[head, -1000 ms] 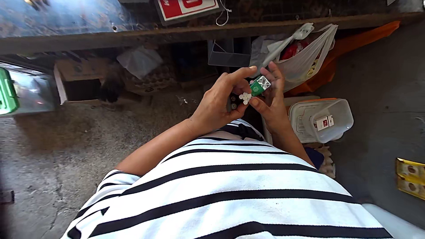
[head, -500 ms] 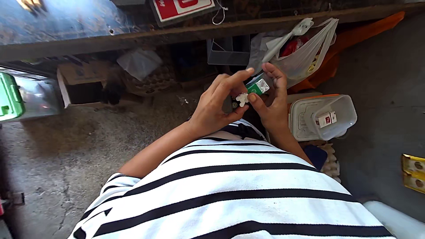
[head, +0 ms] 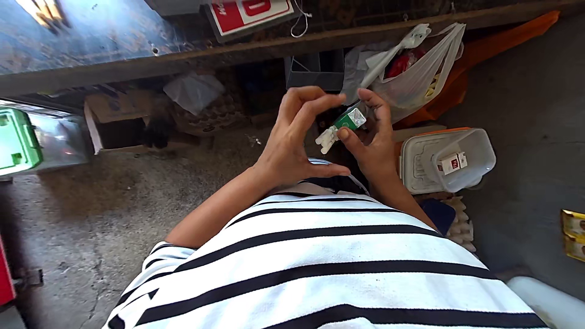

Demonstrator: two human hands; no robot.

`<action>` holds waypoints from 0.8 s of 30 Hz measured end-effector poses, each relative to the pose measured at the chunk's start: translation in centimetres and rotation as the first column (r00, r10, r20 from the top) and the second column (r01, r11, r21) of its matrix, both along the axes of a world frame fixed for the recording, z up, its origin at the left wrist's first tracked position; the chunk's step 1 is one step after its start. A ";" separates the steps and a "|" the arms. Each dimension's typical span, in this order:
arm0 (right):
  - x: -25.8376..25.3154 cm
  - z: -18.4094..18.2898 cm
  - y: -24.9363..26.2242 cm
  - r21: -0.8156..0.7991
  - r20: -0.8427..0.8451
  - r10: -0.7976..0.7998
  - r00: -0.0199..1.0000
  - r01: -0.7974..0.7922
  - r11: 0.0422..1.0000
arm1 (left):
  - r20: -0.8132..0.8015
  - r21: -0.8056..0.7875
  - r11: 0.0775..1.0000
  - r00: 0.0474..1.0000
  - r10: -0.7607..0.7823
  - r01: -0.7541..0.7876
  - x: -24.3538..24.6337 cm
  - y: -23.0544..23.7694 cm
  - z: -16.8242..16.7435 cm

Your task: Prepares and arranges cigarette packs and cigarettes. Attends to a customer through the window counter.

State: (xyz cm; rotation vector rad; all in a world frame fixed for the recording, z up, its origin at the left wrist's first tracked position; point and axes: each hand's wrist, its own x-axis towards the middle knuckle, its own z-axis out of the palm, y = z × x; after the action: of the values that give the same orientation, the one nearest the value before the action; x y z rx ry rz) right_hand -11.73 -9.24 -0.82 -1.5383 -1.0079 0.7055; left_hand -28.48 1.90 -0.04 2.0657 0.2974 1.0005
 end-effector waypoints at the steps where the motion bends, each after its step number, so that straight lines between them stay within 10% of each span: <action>1: -0.1 0.1 0.1 -0.004 -0.024 0.015 1.000 -0.015 1.000 | -0.020 -0.004 1.000 1.000 -0.014 0.014 0.4 0.2 -0.5; 11: -1.7 -0.2 0.9 -0.034 -0.189 0.091 0.978 -0.099 0.995 | 0.299 -0.115 0.936 0.910 -0.286 0.332 2.3 0.2 -2.3; 24: -2.3 0.3 1.7 -0.138 -0.334 0.052 0.941 -0.103 0.985 | 0.345 0.009 0.993 0.931 -0.116 0.120 2.9 0.3 -0.4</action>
State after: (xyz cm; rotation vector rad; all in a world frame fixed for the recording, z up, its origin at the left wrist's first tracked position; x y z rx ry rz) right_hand -14.05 -7.55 -0.54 -1.4546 -0.7789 1.0790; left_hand -25.59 2.18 -0.40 1.8306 -0.0035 1.2581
